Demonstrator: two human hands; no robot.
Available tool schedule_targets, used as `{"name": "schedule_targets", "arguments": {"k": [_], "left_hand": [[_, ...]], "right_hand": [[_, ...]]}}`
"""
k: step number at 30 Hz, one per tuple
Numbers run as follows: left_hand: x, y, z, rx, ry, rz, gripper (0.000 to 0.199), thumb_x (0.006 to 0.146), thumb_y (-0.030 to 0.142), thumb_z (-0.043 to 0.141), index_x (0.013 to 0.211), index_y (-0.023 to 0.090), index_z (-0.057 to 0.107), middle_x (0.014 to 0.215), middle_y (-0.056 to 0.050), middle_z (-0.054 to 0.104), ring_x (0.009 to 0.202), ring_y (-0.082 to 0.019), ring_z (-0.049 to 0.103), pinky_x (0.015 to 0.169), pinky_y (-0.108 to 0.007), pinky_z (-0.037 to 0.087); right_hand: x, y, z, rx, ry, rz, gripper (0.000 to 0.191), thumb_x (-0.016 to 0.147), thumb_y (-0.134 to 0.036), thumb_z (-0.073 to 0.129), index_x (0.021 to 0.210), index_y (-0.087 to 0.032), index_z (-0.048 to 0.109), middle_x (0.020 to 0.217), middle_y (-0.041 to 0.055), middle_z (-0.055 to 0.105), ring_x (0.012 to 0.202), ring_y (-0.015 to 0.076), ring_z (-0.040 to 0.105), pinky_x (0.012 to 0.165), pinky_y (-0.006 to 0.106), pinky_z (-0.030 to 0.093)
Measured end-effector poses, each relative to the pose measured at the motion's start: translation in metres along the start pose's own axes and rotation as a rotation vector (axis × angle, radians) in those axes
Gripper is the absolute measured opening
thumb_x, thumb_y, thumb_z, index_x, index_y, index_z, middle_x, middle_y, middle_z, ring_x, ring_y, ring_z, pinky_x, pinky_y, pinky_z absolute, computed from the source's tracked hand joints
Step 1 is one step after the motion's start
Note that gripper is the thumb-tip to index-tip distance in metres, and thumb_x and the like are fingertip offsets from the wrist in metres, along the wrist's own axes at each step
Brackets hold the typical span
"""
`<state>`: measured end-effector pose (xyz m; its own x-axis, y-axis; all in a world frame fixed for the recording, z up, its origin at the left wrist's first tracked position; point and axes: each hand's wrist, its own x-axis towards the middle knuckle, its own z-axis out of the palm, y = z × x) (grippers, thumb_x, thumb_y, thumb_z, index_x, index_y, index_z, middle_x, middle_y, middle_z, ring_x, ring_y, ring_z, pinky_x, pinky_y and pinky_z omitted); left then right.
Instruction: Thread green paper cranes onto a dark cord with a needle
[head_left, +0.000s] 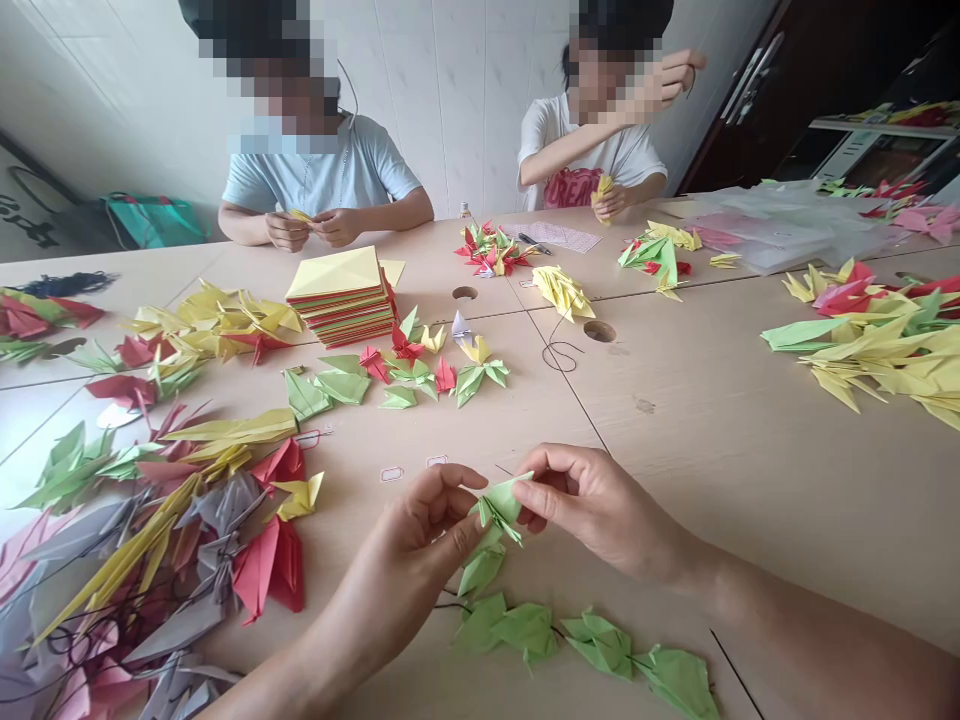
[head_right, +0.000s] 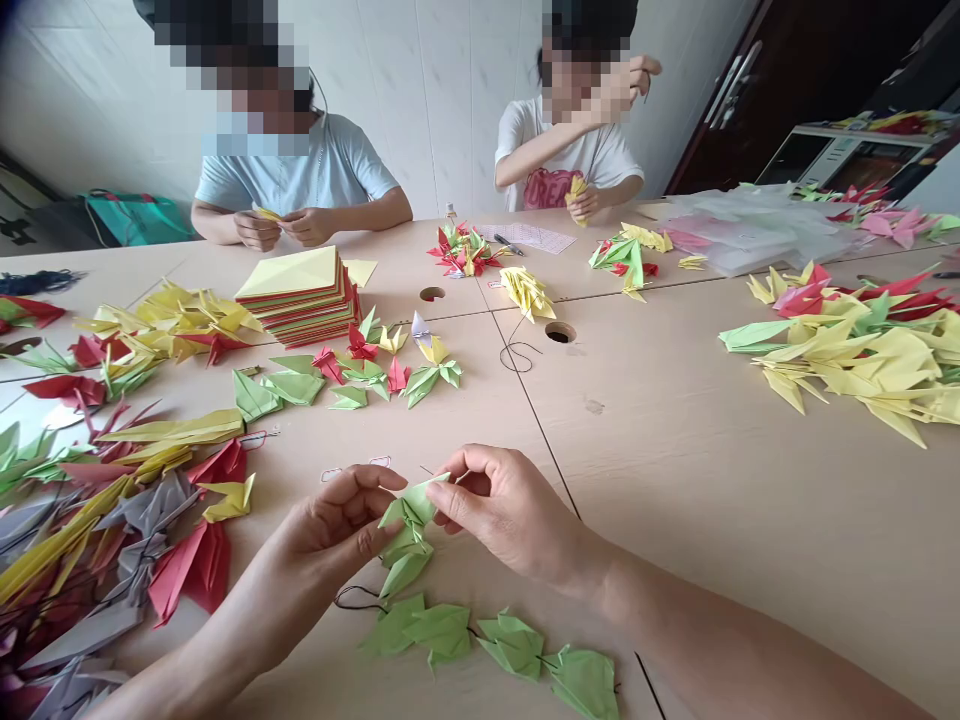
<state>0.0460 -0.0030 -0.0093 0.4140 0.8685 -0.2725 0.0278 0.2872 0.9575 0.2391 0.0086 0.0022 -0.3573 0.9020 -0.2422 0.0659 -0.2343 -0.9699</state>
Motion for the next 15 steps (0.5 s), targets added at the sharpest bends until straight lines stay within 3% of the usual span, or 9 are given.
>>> {"name": "schedule_targets", "arguments": {"k": [8, 15], "left_hand": [[-0.0038, 0.0011, 0.0035, 0.039, 0.016, 0.029, 0.022, 0.087, 0.038, 0.061, 0.098, 0.021, 0.053, 0.074, 0.002, 0.060, 0.069, -0.012, 0.051, 0.062, -0.024, 0.037], [-0.0037, -0.0013, 0.0014, 0.012, 0.016, 0.033, 0.019, 0.086, 0.033, 0.062, 0.078, 0.020, 0.050, 0.069, 0.004, 0.049, 0.065, -0.010, 0.042, 0.059, -0.022, 0.033]], "right_hand": [[-0.0017, 0.0025, 0.0027, -0.125, -0.088, 0.071, 0.023, 0.076, -0.038, 0.071, 0.072, -0.018, 0.062, 0.066, -0.0016, 0.061, 0.062, 0.0121, 0.052, 0.057, 0.024, 0.039], [-0.0003, -0.0005, 0.0000, 0.029, -0.130, 0.124, 0.030, 0.071, -0.041, 0.075, 0.066, -0.016, 0.060, 0.060, -0.0018, 0.058, 0.058, 0.0112, 0.053, 0.058, 0.024, 0.042]]}}
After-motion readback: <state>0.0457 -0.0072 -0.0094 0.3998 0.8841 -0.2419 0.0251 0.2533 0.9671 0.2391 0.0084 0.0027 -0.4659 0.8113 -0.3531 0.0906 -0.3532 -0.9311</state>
